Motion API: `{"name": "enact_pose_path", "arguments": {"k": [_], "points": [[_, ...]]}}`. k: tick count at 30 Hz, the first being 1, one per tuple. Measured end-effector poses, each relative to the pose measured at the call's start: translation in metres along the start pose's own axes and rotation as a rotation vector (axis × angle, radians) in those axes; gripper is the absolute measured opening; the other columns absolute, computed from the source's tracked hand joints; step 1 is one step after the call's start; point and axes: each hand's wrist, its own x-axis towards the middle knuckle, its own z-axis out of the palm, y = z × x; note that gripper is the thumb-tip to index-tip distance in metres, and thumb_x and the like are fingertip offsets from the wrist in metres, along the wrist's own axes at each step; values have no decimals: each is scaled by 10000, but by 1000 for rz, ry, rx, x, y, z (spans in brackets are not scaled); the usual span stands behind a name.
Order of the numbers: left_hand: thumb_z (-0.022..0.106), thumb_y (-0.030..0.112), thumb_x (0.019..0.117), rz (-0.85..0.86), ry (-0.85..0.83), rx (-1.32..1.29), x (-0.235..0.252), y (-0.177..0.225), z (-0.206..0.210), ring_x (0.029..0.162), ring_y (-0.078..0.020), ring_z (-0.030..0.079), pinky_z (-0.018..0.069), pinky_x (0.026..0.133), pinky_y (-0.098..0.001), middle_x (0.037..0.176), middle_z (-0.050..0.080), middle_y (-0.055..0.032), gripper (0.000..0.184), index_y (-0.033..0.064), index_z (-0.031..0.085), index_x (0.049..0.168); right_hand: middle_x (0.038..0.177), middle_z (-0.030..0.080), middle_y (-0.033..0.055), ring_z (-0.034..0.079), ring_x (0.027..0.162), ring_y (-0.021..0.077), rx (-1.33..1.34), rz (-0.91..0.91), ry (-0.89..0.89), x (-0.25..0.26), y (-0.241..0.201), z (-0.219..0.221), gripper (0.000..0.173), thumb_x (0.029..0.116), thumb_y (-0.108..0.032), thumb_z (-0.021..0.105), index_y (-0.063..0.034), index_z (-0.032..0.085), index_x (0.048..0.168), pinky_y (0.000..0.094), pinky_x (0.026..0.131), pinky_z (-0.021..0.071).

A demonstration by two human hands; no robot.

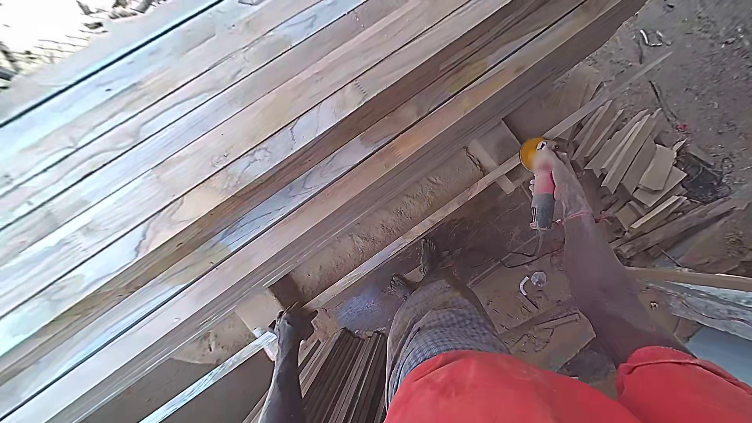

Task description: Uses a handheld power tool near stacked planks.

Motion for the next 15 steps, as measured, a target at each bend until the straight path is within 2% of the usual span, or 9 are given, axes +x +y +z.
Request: {"name": "enact_pose_path", "arguments": {"k": [1, 3, 6, 8, 10, 12, 13, 15], "points": [[818, 350, 858, 12, 0, -14, 0, 8, 1, 1321, -383, 559, 313, 1137, -677, 1325, 675, -156, 519, 164, 679, 1322, 1139, 669, 114, 684, 866, 260, 1, -4, 9, 10, -3, -7, 724, 884, -735, 598, -265, 534, 1432, 481, 711, 593], [808, 347, 860, 30, 12, -48, -2, 39, 6, 1333, -373, 548, 306, 1144, -673, 1321, 677, -147, 491, 191, 687, 1309, 1083, 686, 104, 693, 829, 250, -33, 10, 1, 11, -8, -6, 735, 863, -749, 609, -230, 578, 1382, 471, 689, 603], [750, 399, 881, 16, -20, -57, -19, 133, 4, 1330, -311, 548, 289, 1153, -631, 1311, 687, -69, 470, 277, 672, 1329, 993, 656, 62, 651, 769, 194, -153, 59, -120, -22, -3, 23, 686, 884, -754, 573, -200, 610, 1286, 418, 667, 579], [728, 402, 903, 111, 5, -132, -25, 194, 5, 1305, -274, 571, 316, 1143, -604, 1310, 692, -32, 474, 273, 657, 1354, 929, 655, 47, 644, 716, 180, -201, 54, -203, -46, 12, 48, 661, 876, -739, 596, -186, 624, 1237, 396, 637, 573], [718, 418, 927, 260, 62, -217, -28, 235, 5, 1297, -249, 581, 363, 1131, -576, 1310, 692, -18, 449, 236, 672, 1335, 900, 671, 63, 661, 698, 203, -244, 47, -272, -61, 36, 72, 678, 846, -742, 633, -171, 643, 1211, 418, 631, 584], [698, 414, 944, 346, 115, -227, -30, 245, 3, 1305, -246, 571, 390, 1114, -556, 1322, 681, -16, 411, 224, 689, 1309, 899, 682, 82, 676, 707, 222, -308, 41, -342, -83, 55, 100, 684, 847, -736, 641, -161, 649, 1217, 431, 642, 595], [682, 407, 952, 360, 122, -201, -30, 235, 2, 1307, -245, 568, 388, 1111, -557, 1337, 673, -9, 410, 234, 677, 1324, 908, 694, 91, 691, 721, 229, -340, 45, -365, -99, 62, 116, 689, 846, -730, 651, -154, 650, 1224, 433, 655, 605], [667, 390, 962, 350, 129, -155, -33, 192, 1, 1292, -257, 577, 397, 1102, -570, 1320, 675, -21, 392, 223, 672, 1317, 913, 711, 92, 704, 734, 222, -404, 42, -394, -141, 77, 149, 692, 836, -723, 666, -147, 660, 1219, 417, 664, 611]]}}
